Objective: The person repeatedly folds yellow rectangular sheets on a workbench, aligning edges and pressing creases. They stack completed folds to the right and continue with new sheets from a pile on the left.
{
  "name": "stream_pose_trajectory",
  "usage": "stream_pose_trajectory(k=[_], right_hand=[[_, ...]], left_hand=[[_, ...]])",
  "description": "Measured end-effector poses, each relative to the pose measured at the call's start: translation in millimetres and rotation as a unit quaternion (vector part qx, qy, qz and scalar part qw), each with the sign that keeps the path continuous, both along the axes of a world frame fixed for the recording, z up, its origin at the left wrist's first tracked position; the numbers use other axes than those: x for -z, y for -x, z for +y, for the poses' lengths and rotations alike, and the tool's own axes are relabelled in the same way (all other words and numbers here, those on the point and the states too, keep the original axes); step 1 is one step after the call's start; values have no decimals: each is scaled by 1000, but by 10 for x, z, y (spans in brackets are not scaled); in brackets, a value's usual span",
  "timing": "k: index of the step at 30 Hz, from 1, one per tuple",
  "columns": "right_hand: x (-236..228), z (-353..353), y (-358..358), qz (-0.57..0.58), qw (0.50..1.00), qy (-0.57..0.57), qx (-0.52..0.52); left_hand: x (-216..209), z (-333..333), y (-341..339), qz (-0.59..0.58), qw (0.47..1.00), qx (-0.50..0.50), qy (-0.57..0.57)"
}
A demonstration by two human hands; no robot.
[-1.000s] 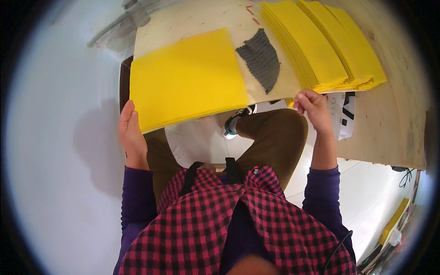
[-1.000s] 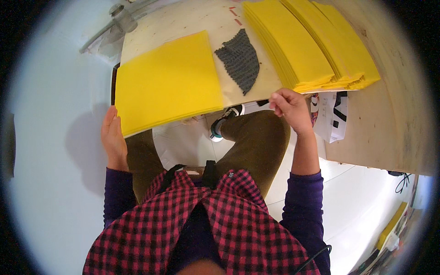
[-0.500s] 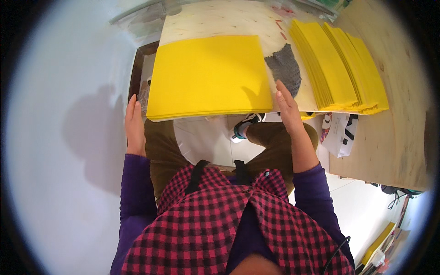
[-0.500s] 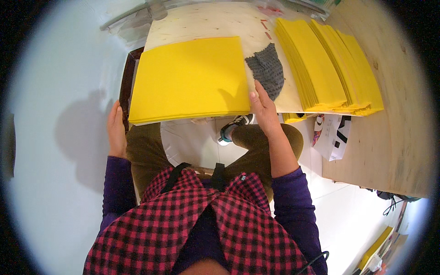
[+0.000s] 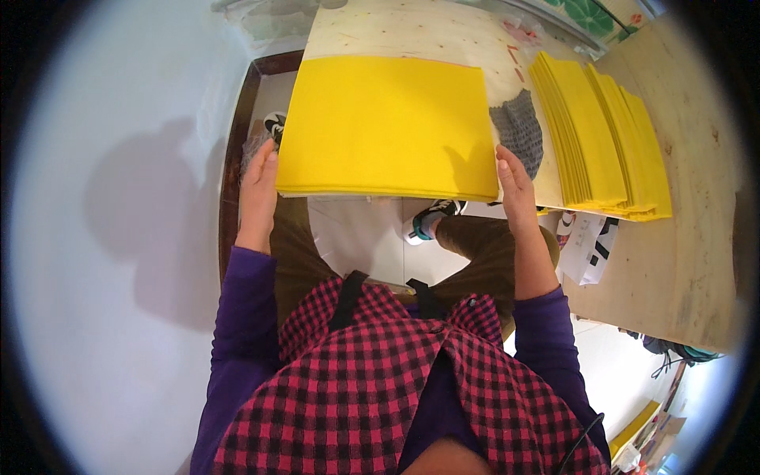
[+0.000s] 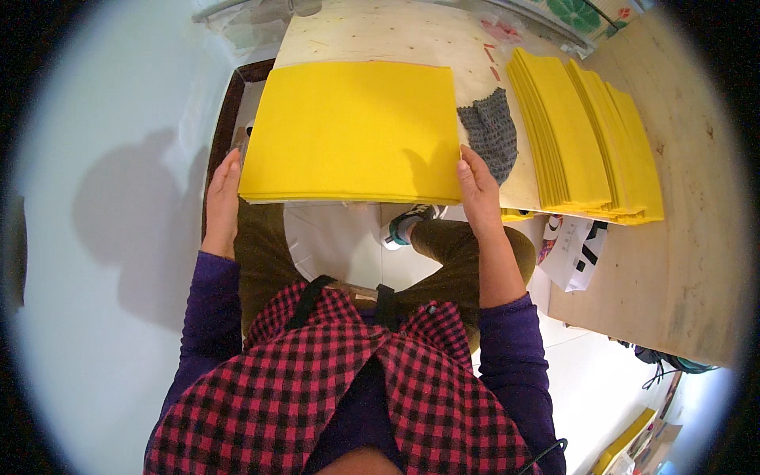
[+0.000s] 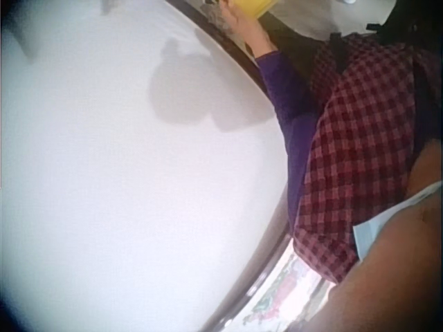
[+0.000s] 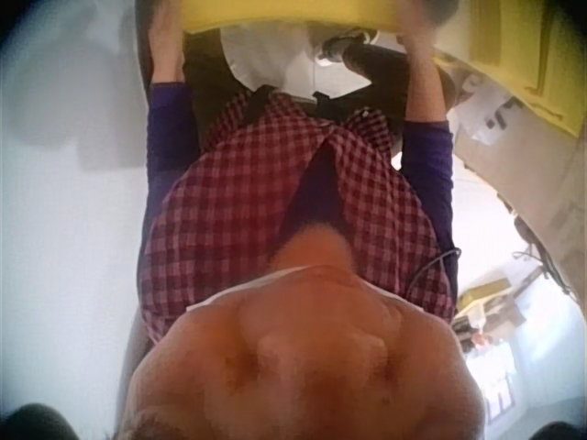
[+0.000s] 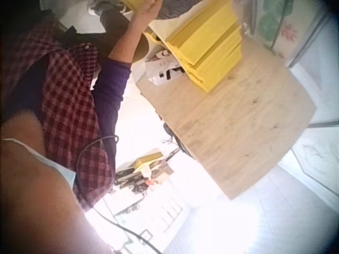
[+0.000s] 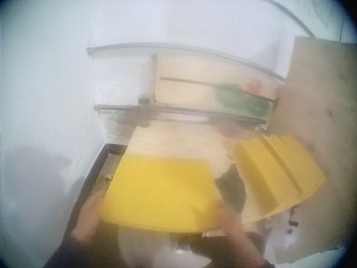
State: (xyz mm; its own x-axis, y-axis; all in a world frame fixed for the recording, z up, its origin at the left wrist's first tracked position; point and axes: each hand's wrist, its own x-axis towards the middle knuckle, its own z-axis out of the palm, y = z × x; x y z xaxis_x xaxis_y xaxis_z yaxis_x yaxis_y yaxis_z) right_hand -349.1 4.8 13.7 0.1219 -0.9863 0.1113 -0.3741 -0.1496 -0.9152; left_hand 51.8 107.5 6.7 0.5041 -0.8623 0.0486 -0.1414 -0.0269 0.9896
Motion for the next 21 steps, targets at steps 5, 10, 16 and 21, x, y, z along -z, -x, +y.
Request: stream_pose_trajectory(k=[5,10,16,21], right_hand=[[-175,-37,7,35,998,55,-1],[-276,-18,-118,107,989,86,-60],[-248,-300,-290,200,964,133,-116],[-130,-940,-497,292,932,185,-105]], left_hand=[[-131,2,-144,-193,980,27,47],[-310,-88,-166,-298,940,150,75],[-331,-493,-237,-408,873,257,71],[-193,-1160,-366,-462,845,271,0]])
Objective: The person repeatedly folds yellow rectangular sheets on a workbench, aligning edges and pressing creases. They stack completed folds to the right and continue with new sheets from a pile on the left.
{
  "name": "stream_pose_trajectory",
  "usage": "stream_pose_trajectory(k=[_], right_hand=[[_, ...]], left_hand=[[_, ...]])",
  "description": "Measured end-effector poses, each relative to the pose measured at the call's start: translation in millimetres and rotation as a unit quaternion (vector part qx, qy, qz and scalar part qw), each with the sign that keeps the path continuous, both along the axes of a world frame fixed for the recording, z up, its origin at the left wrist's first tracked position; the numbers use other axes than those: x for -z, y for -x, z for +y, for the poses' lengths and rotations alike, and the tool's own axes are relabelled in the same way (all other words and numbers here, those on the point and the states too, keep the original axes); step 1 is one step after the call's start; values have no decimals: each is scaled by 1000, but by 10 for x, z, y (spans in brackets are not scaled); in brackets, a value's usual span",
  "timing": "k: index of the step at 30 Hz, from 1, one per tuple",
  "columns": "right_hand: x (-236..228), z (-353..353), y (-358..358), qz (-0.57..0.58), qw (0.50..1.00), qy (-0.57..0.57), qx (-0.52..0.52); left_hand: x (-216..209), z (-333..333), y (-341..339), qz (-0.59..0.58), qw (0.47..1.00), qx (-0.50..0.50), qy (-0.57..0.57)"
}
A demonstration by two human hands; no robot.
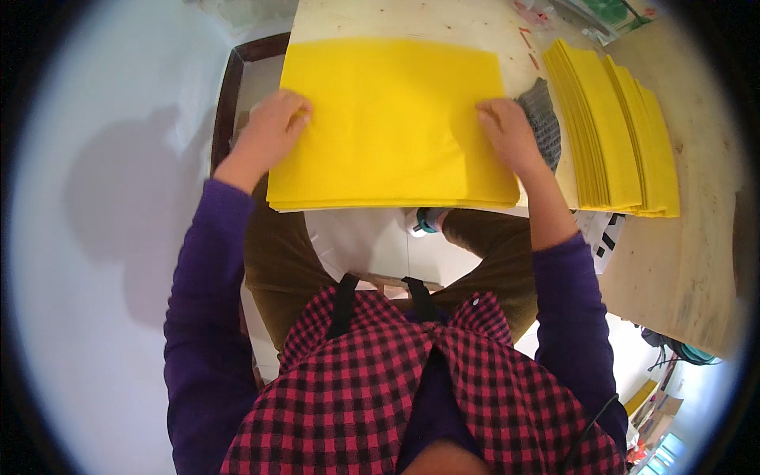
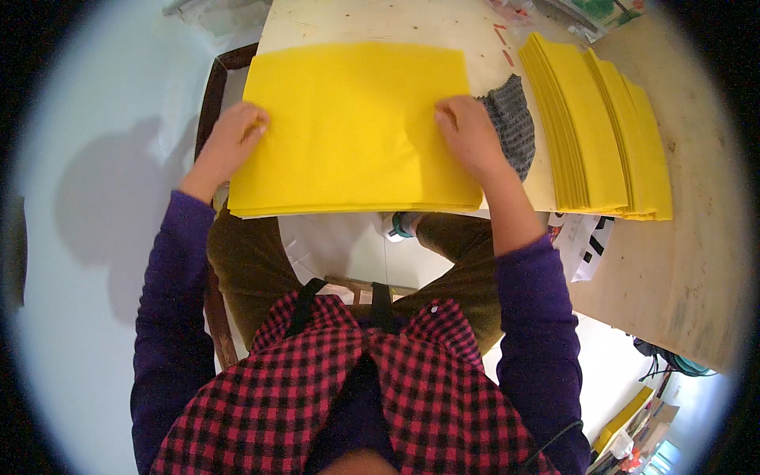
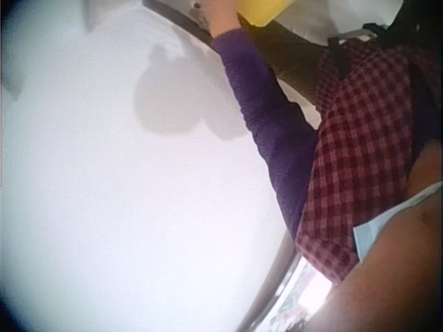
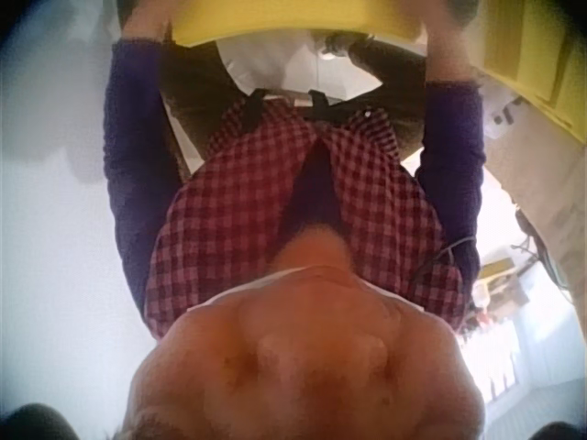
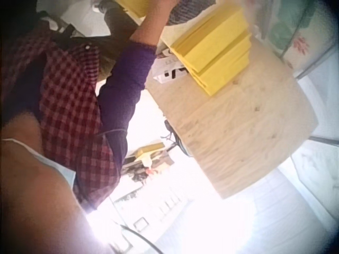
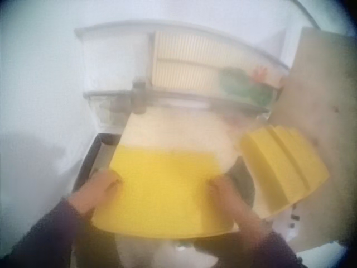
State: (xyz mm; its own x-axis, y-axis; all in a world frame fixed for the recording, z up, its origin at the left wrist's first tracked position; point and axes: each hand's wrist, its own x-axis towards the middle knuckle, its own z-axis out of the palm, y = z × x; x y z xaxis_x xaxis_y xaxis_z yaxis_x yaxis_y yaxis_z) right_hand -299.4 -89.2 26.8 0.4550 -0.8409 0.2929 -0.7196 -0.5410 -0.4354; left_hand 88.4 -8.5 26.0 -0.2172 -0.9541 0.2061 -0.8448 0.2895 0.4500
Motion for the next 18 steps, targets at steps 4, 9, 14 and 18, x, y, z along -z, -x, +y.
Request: stream_pose_trajectory(k=[4,9,14,18], right_hand=[[4,-466,-132,1,998,-41,49],[-69,-257,43,-48,994,-62,73],[-104,465,336,-58,994,-96,3],[-13,264,210,2,1000,-12,-22]], left_hand=[[12,-433,-75,-28,999,-45,-5],[-30,-226,-34,-21,999,-16,37],[-49,528,80,36,999,20,20],[8,320,103,-25,999,-1,44]])
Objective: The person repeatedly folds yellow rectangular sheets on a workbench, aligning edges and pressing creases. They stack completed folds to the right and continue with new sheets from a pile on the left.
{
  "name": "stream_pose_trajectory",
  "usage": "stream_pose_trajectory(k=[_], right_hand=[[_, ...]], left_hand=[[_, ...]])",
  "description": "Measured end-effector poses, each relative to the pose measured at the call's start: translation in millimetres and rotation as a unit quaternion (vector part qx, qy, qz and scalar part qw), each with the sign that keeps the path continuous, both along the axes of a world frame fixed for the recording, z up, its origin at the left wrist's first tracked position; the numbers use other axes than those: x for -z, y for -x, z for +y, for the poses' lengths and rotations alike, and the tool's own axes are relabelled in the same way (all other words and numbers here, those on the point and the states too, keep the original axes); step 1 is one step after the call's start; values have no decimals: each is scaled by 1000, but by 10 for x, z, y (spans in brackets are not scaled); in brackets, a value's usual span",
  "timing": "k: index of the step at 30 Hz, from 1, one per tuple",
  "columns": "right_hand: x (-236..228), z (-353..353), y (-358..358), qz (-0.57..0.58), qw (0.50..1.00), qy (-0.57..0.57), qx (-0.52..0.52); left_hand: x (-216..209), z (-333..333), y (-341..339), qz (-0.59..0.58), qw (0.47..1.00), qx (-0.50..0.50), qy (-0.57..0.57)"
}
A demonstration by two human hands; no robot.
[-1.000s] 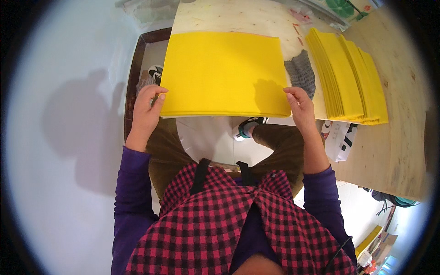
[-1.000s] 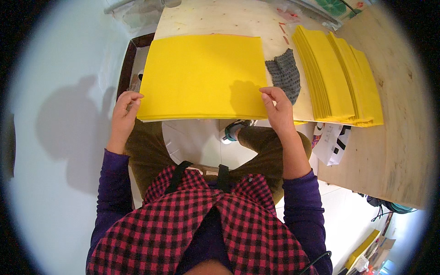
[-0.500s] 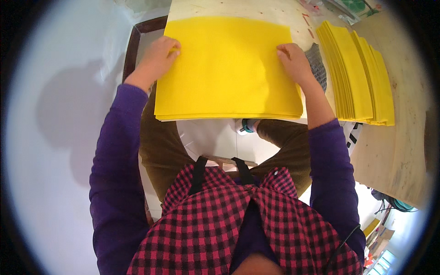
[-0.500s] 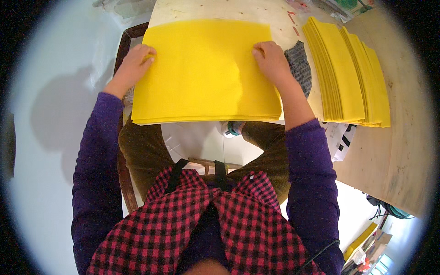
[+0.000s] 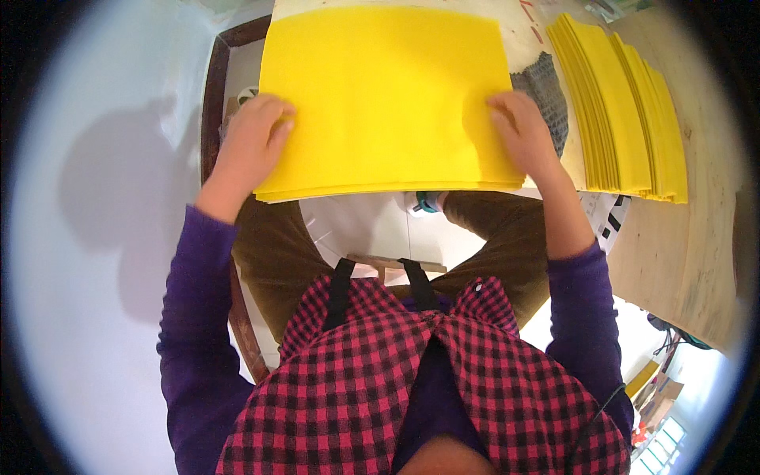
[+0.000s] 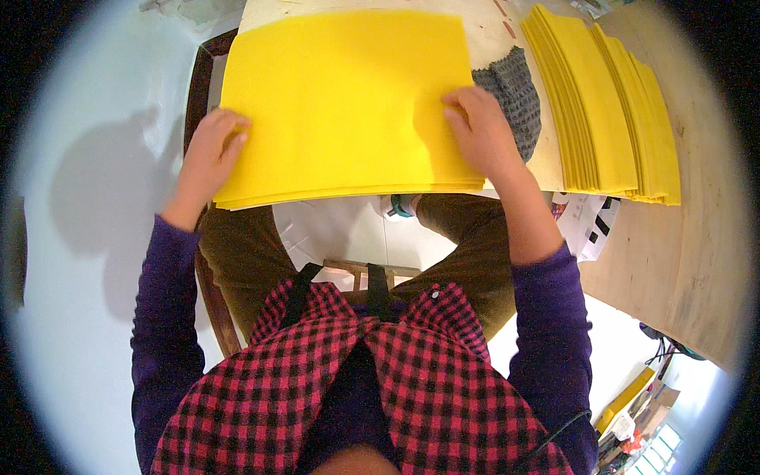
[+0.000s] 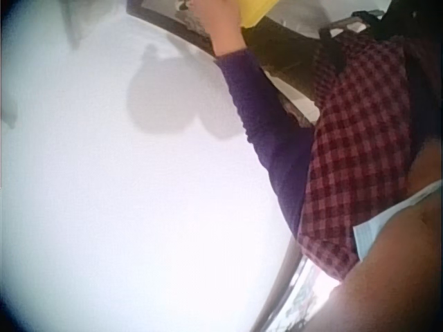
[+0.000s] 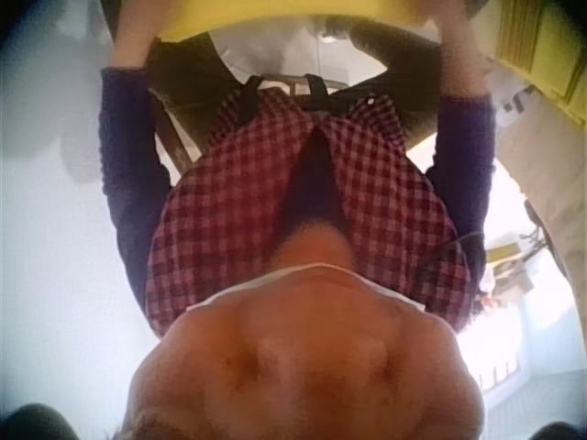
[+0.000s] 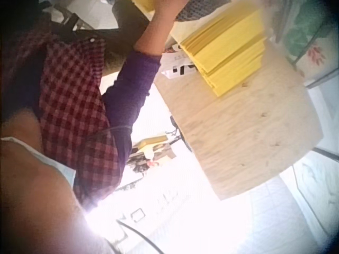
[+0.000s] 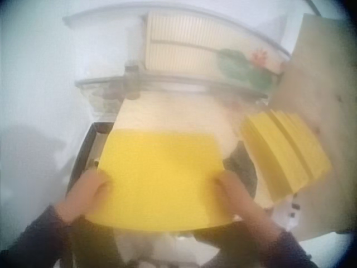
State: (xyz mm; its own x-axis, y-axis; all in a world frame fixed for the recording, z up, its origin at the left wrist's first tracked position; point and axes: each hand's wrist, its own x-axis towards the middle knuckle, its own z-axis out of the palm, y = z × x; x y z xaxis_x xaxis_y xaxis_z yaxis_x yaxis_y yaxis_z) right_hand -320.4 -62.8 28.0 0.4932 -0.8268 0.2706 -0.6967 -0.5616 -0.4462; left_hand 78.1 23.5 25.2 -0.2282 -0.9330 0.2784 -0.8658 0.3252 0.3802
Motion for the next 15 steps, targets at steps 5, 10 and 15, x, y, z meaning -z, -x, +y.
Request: stream_pose_trajectory(k=[5,10,15], right_hand=[[-7,-582,-242,4,997,-34,66],[-138,-165,-55,-9,999,-22,44],[-106,340,40,-22,999,-44,-6]], left_hand=[[-52,-533,-28,13,999,-18,-23],[-106,-134,-23,23,1000,-1,-19],[-6,274,-20,41,999,21,-7]])
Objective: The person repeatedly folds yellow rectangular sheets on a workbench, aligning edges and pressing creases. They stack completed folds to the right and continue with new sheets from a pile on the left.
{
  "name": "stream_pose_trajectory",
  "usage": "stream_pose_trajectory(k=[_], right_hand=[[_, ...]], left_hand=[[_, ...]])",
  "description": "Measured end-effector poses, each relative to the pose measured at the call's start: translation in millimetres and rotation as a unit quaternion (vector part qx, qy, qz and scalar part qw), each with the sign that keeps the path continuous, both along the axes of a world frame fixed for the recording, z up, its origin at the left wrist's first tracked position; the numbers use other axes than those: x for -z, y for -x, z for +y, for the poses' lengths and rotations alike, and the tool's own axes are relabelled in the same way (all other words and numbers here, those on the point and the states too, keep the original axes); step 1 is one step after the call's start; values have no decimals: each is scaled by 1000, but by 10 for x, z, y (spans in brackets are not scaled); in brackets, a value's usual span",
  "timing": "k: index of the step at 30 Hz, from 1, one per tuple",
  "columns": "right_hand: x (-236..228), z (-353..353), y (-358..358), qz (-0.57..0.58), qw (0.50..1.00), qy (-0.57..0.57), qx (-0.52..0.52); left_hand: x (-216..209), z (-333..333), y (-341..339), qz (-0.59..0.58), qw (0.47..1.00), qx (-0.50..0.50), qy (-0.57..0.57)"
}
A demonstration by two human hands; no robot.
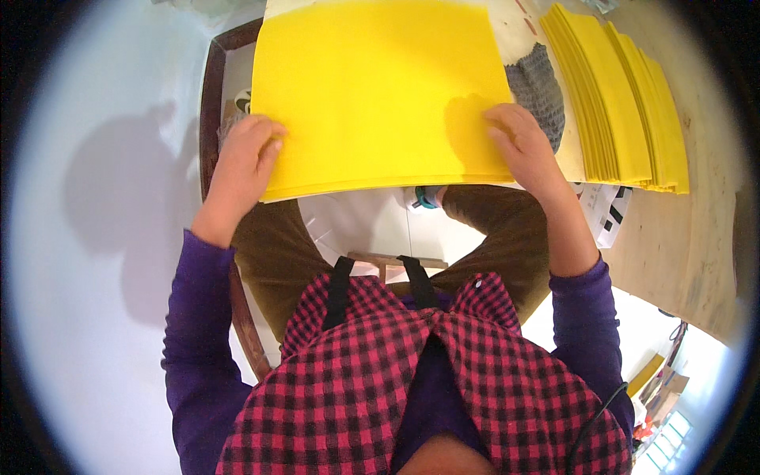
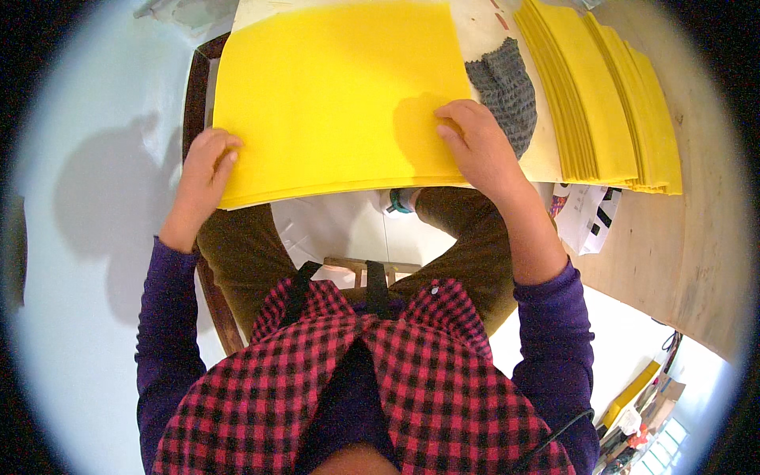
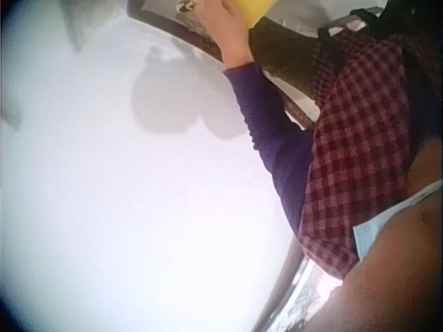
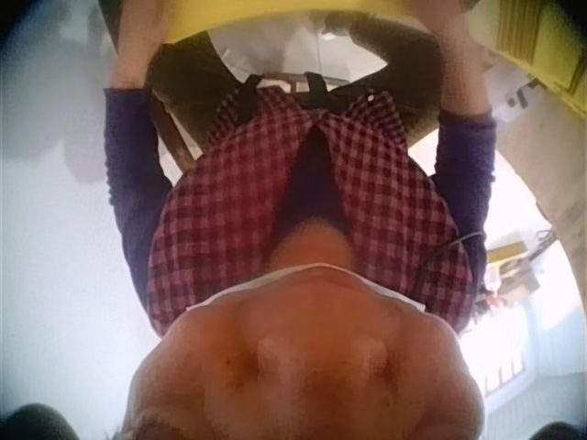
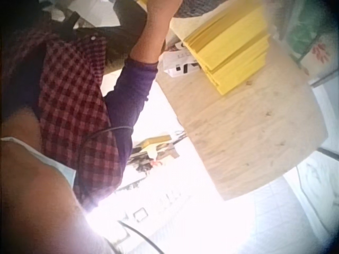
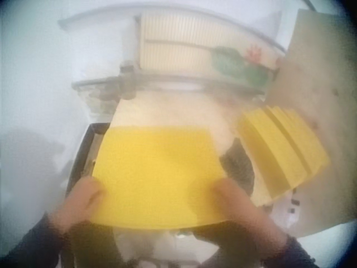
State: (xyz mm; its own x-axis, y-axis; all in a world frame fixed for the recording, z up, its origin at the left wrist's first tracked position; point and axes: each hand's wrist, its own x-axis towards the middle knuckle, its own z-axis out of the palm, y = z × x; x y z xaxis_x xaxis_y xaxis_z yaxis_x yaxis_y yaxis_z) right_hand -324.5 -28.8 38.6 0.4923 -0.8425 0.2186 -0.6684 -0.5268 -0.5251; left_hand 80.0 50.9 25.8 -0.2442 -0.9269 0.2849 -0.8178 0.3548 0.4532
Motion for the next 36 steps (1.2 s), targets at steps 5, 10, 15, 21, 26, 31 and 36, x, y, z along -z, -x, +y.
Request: stream_pose_trajectory(k=[5,10,15,21,26,31,36], right_hand=[[92,-491,-234,28,997,44,52],[66,-531,-224,-31,996,2,85],[10,40,11,-20,999,-21,41],[109,-350,-178,-1,997,24,67],[55,-343,-114,-4,997,36,74],[89,111,18,-20,998,12,50],[111,-158,-115,-7,997,57,59]], left_hand=[[38,-565,-110,-36,998,-32,34],[0,-596,-147,-31,996,-14,77],[41,-36,-124,2,1000,-4,16],[92,-418,-187,-13,998,-43,47],[55,-374,-234,27,997,-59,37],[145,-4,-163,-3,998,-29,63],[126,-234,-146,-1,996,-44,75]])
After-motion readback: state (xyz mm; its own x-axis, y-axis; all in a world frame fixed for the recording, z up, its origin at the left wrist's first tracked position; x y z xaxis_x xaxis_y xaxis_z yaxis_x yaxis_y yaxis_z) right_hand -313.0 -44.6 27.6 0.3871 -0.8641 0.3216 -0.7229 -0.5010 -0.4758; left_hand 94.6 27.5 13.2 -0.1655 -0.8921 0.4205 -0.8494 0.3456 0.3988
